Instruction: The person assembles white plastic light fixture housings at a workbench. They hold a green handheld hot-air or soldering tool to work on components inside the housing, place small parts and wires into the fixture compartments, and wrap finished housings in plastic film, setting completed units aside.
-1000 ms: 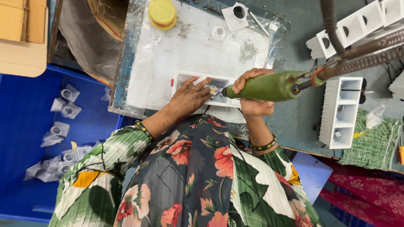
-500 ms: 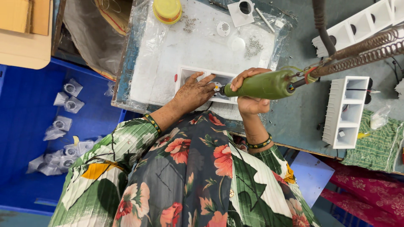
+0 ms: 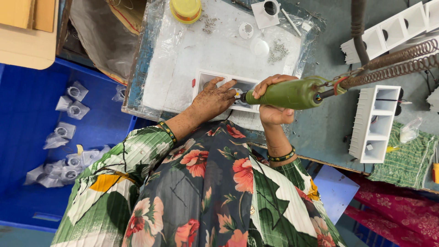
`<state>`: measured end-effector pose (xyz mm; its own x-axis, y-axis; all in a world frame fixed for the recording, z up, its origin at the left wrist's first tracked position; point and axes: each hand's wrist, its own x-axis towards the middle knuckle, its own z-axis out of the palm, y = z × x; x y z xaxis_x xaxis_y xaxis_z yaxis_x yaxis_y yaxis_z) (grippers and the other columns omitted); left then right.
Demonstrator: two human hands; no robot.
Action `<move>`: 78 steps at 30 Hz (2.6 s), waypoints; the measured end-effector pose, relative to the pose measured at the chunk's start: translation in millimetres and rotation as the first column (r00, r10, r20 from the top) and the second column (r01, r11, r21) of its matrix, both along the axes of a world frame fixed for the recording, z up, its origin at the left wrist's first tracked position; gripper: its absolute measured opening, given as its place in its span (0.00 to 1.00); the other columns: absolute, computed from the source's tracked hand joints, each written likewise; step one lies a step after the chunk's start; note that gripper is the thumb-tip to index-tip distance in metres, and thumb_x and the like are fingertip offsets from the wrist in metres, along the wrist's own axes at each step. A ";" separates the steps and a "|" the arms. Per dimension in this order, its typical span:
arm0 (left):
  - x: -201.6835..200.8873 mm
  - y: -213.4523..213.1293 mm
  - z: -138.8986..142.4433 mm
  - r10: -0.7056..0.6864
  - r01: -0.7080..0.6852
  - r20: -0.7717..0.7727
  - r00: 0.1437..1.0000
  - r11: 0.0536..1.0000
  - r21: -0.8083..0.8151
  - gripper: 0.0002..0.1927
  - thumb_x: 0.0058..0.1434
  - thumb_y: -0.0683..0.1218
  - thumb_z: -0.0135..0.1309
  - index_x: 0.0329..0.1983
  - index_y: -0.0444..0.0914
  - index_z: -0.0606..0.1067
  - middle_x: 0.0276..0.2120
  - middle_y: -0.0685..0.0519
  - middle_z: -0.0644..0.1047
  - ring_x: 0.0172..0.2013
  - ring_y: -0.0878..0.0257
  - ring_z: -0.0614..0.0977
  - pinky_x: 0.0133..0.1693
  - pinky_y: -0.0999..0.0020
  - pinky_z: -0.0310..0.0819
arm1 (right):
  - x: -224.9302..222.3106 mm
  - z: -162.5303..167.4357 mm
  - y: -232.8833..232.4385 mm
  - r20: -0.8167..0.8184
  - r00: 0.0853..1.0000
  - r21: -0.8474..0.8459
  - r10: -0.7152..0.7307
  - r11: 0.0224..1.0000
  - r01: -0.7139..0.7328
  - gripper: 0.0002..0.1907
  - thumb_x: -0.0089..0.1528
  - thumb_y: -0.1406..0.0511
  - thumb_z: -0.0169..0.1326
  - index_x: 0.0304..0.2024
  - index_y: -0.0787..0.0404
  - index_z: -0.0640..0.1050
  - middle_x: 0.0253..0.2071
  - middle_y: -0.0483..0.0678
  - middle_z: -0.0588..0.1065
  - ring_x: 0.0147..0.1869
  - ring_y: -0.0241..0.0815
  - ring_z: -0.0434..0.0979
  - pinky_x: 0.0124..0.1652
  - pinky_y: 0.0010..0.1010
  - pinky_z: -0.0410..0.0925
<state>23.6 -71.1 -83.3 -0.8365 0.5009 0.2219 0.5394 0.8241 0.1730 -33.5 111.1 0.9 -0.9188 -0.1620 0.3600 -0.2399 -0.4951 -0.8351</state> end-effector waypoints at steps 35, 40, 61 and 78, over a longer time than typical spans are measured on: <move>-0.1 1.5 -8.5 -0.017 0.020 -0.055 0.998 0.998 0.062 0.09 0.65 0.47 0.51 0.40 0.43 0.81 0.51 0.58 0.76 0.68 0.60 0.66 0.67 0.49 0.54 | 3.1 -5.1 -14.5 -0.079 0.996 0.061 -0.035 0.997 0.040 0.42 0.60 0.34 0.51 0.48 0.65 0.63 0.36 0.54 0.66 0.34 0.45 0.69 0.34 0.36 0.70; 1.1 -0.2 -8.6 -0.024 0.028 -0.064 0.998 0.998 0.058 0.10 0.63 0.48 0.51 0.41 0.43 0.82 0.52 0.58 0.77 0.68 0.58 0.66 0.65 0.48 0.55 | 6.9 -14.7 -17.0 -0.142 0.990 0.066 -0.019 0.997 0.029 0.42 0.60 0.33 0.49 0.48 0.65 0.63 0.33 0.54 0.67 0.31 0.44 0.70 0.30 0.33 0.69; 9.4 -0.6 5.5 0.009 -0.011 -0.059 0.998 0.999 -0.038 0.16 0.62 0.44 0.50 0.53 0.45 0.79 0.53 0.57 0.75 0.70 0.59 0.64 0.67 0.49 0.50 | -48.4 84.5 60.0 -0.147 0.980 0.117 -0.134 0.982 0.151 0.44 0.66 0.35 0.46 0.60 0.67 0.65 0.37 0.54 0.68 0.36 0.46 0.71 0.37 0.37 0.70; 0.5 28.1 9.2 0.235 -0.222 0.165 0.958 0.971 -0.091 0.21 0.58 0.44 0.53 0.56 0.48 0.78 0.52 0.58 0.76 0.67 0.60 0.67 0.67 0.46 0.45 | -68.3 85.2 66.6 -0.090 0.992 0.122 0.090 0.989 -0.079 0.44 0.64 0.37 0.55 0.60 0.69 0.69 0.37 0.54 0.72 0.37 0.44 0.74 0.38 0.34 0.71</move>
<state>24.1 -43.0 -74.1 -0.9530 0.3011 0.0344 0.3022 0.9354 0.1835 -101.8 177.7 86.2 -0.8624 -0.2839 0.4190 -0.2828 -0.4162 -0.8642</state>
